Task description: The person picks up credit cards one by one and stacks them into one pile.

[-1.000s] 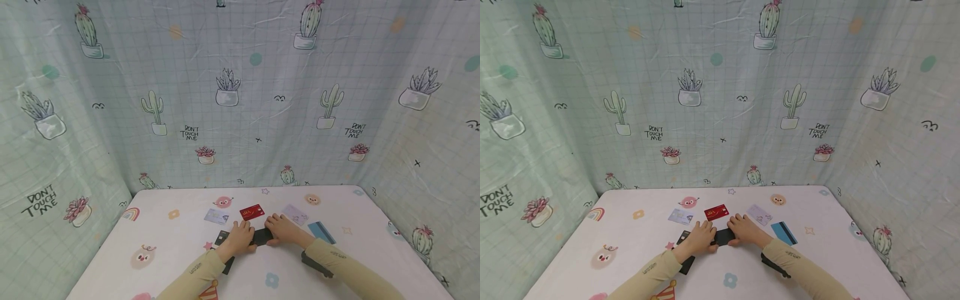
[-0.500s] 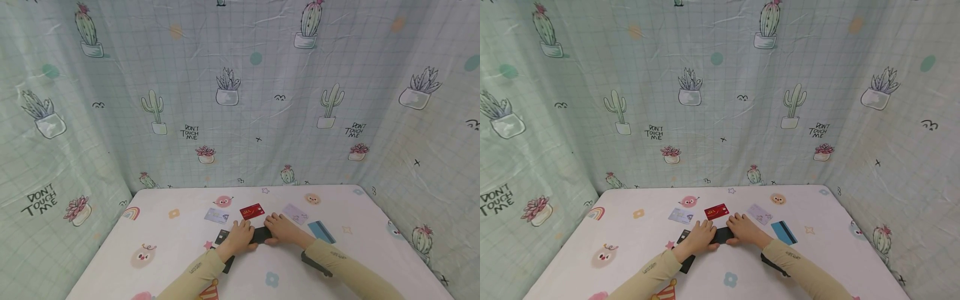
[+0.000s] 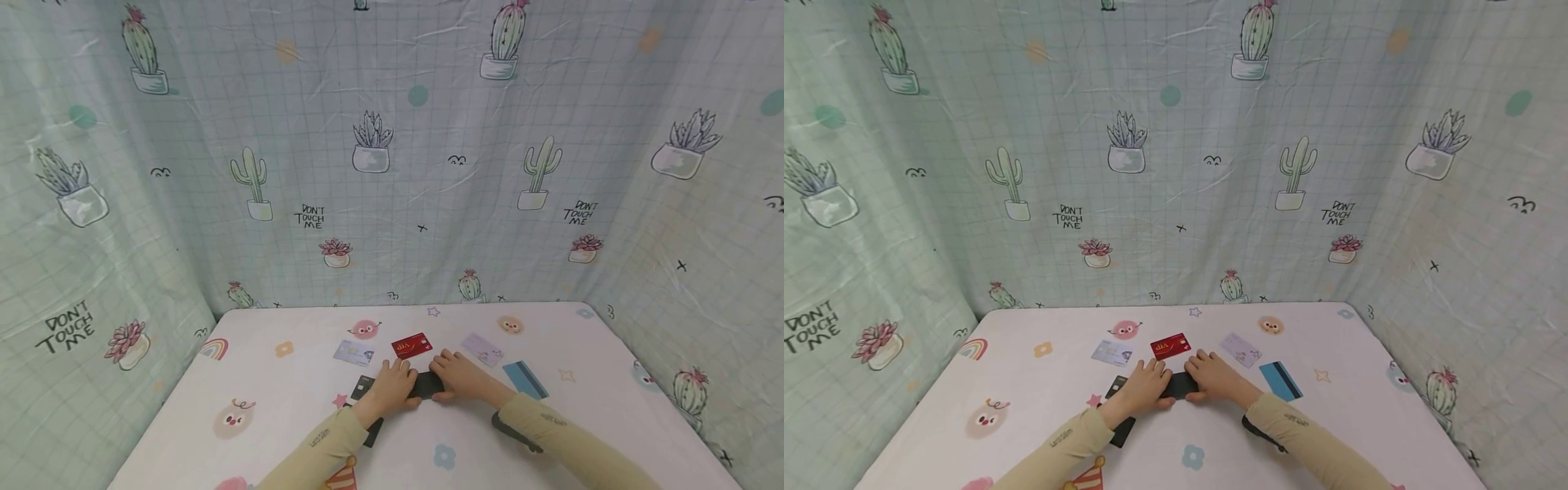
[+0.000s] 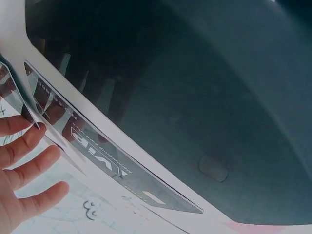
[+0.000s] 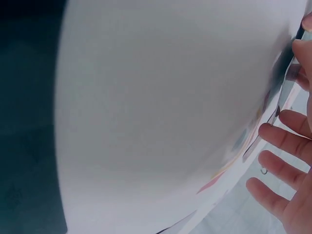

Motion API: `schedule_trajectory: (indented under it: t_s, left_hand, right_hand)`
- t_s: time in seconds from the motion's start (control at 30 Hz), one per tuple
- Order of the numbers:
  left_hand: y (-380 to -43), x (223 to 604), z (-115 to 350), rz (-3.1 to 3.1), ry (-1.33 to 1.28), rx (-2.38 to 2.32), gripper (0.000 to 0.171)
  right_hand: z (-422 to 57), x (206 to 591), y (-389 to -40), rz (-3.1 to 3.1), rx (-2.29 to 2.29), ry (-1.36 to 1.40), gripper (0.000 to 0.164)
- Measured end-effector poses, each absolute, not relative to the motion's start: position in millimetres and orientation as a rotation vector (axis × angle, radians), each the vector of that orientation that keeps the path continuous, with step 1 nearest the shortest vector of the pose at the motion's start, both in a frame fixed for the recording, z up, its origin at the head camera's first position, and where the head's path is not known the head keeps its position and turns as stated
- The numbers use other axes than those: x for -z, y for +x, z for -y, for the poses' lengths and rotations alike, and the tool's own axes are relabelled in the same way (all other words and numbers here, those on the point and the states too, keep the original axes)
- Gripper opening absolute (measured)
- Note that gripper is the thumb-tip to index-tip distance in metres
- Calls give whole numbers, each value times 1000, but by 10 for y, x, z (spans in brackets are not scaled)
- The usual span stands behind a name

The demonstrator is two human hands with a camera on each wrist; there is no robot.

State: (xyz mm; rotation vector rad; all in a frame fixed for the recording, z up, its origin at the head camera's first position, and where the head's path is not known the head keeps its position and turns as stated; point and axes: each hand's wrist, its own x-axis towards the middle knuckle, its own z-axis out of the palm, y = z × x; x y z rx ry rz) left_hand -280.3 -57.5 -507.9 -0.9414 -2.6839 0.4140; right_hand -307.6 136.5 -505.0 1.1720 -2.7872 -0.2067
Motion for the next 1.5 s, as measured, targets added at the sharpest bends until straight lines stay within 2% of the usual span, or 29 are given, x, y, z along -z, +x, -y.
schedule_trajectory:
  t_s: [0.23, 0.63, 1.5]
  left_hand:
    - [-2801, 5087, 582, 2680, -958, -380, 50]
    - [-2796, 5066, 592, 2688, -985, -391, 52]
    - [-2796, 5068, 683, 2606, -1096, -443, 53]
  right_hand:
    - [-1385, 5046, -3041, 2844, 159, 1153, 62]
    - [-1402, 5016, -3006, 2819, 128, 1162, 57]
    - [-1483, 4996, -2920, 2794, 63, 1151, 61]
